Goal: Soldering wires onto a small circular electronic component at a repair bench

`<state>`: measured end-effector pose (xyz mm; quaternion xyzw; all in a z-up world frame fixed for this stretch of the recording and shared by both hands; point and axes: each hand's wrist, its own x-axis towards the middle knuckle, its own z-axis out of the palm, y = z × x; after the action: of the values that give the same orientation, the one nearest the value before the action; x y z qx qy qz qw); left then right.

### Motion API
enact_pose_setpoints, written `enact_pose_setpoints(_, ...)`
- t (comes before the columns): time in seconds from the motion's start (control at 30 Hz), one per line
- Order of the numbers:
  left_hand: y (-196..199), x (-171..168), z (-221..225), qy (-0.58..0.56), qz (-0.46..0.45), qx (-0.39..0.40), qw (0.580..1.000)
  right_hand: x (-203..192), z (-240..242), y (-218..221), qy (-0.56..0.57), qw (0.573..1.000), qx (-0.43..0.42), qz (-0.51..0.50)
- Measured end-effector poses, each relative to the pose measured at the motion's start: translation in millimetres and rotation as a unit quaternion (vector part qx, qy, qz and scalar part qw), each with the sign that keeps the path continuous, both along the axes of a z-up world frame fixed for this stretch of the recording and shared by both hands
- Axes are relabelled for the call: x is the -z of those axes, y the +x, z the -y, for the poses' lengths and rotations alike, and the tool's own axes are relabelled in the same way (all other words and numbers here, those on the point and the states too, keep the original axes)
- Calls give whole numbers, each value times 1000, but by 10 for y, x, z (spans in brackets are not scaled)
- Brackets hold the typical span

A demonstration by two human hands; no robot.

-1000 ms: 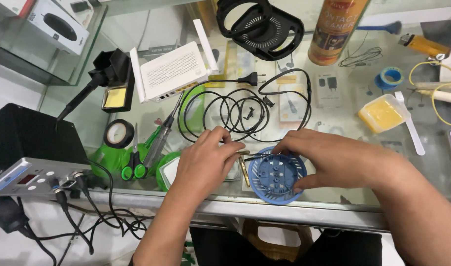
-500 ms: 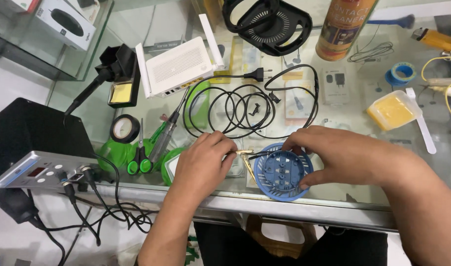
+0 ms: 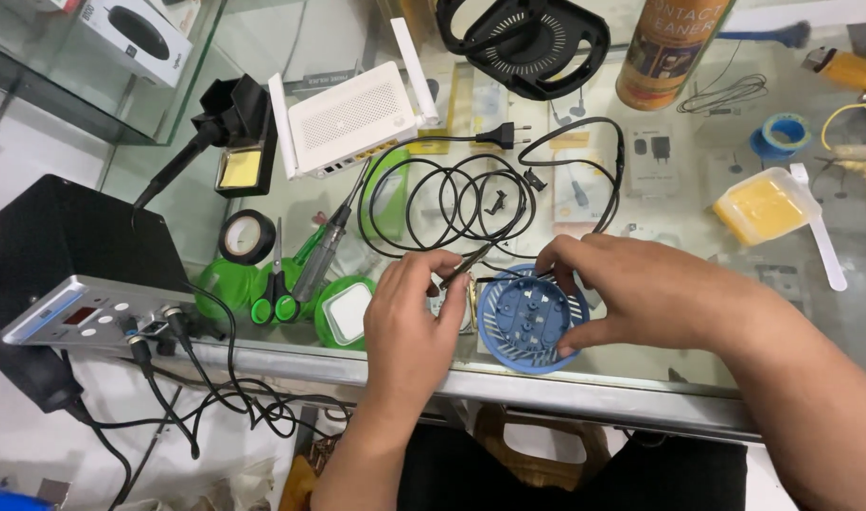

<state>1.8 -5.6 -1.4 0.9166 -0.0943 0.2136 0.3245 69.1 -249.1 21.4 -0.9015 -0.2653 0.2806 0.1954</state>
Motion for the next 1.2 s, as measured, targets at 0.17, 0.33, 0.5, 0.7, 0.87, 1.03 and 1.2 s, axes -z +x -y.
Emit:
enact_pose_setpoints(0.17, -173, 61, 102, -36, -16, -26, 999, 103, 125, 74, 70, 996, -15, 50)
enact_pose_setpoints(0.33, -166, 211, 62, -27, -41, -52, 997, 347, 179, 219, 124, 965, -100, 208)
enact_pose_setpoints(0.5, -134, 222, 43, -58, -20, -32, 998, 364, 1, 177, 81, 954, -47, 286)
enact_pose_setpoints(0.7, -108, 111, 34, -118, -42, -42, 991, 251, -3, 146, 150, 926, -23, 344)
enact_pose_setpoints(0.87, -212, -220, 182, -157, -83, -2, 984, -93, 171, 138, 269, 920, -68, 278)
enact_pose_setpoints(1.03, -316, -292, 319, -161, -69, 80, 981, -127, 295, 167, 311, 915, -65, 250)
enact_pose_setpoints(1.2, -487, -61, 412, -107, -48, 126, 985, -47, 468, 226, 224, 958, -46, 170)
